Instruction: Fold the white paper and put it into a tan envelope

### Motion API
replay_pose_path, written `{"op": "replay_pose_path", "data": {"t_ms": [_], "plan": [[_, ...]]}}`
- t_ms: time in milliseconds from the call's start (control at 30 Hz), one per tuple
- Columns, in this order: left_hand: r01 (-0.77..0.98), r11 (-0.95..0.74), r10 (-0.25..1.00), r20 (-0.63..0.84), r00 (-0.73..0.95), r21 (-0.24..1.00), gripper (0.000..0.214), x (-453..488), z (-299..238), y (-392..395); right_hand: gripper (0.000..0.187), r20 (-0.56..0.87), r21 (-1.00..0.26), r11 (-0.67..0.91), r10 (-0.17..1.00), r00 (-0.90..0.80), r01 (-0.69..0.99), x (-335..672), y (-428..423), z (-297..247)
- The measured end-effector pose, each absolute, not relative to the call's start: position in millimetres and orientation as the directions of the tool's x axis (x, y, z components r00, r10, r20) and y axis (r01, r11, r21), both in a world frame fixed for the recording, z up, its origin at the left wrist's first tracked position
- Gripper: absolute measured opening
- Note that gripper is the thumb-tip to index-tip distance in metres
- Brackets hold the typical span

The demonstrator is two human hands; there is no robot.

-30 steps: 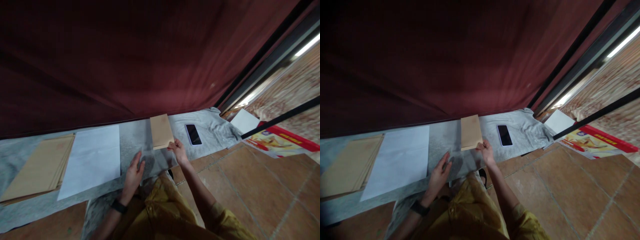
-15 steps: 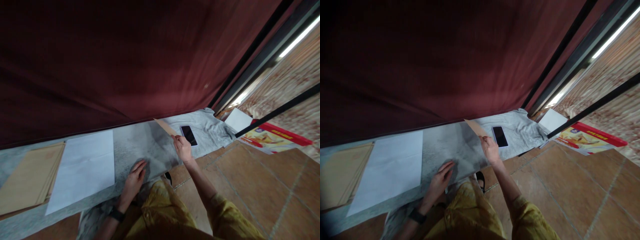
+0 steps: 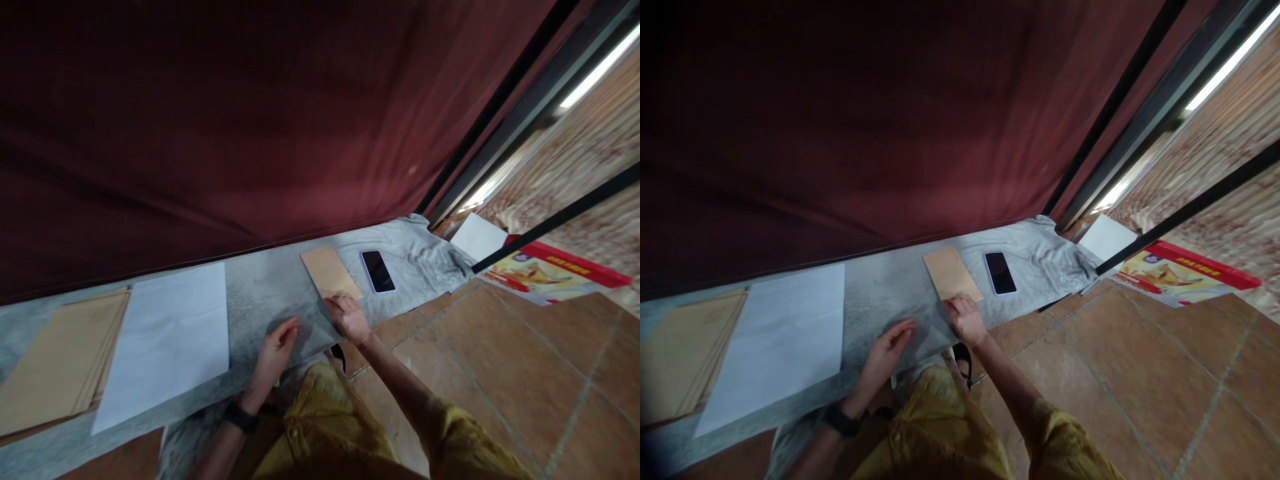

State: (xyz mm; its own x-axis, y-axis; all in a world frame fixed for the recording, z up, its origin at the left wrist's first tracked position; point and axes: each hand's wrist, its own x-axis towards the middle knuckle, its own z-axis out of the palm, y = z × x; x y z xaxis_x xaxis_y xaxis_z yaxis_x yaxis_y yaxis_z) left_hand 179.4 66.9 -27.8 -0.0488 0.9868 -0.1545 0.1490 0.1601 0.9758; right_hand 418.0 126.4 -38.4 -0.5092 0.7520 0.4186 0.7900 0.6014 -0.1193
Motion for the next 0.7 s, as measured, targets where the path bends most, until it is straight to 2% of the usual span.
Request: {"op": "replay_pose_path", "data": {"t_ms": [133,233,400,700], "plan": [[-0.229,0.43,0.9,-0.435,0.029,0.873,0.035,208.5,-15.1,85.1,0.031,0.42,-0.126,0.597,0.756,-0.502,0.792,415.3,125.6,-38.9],[-0.352,0.509,0.85,-0.522,0.065,0.785,0.027,230.2,-9.3,101.6,0.031,0.42,-0.124,0.591,0.759,-0.497,0.797,411.7,124.7,-36.3],[-0.36,0.512,0.85,-0.52,0.081,0.78,0.017,254.5,-8.2,126.0,0.028,0.401,-0.165,0.58,0.779,-0.483,0.798,407.7,122.6,-30.2],[-0.293,0.522,0.846,-0.529,0.062,0.801,0.016,263.7,-8.2,137.8,0.023,0.383,-0.282,0.566,0.807,-0.449,0.775,407.2,119.9,-21.1]]}}
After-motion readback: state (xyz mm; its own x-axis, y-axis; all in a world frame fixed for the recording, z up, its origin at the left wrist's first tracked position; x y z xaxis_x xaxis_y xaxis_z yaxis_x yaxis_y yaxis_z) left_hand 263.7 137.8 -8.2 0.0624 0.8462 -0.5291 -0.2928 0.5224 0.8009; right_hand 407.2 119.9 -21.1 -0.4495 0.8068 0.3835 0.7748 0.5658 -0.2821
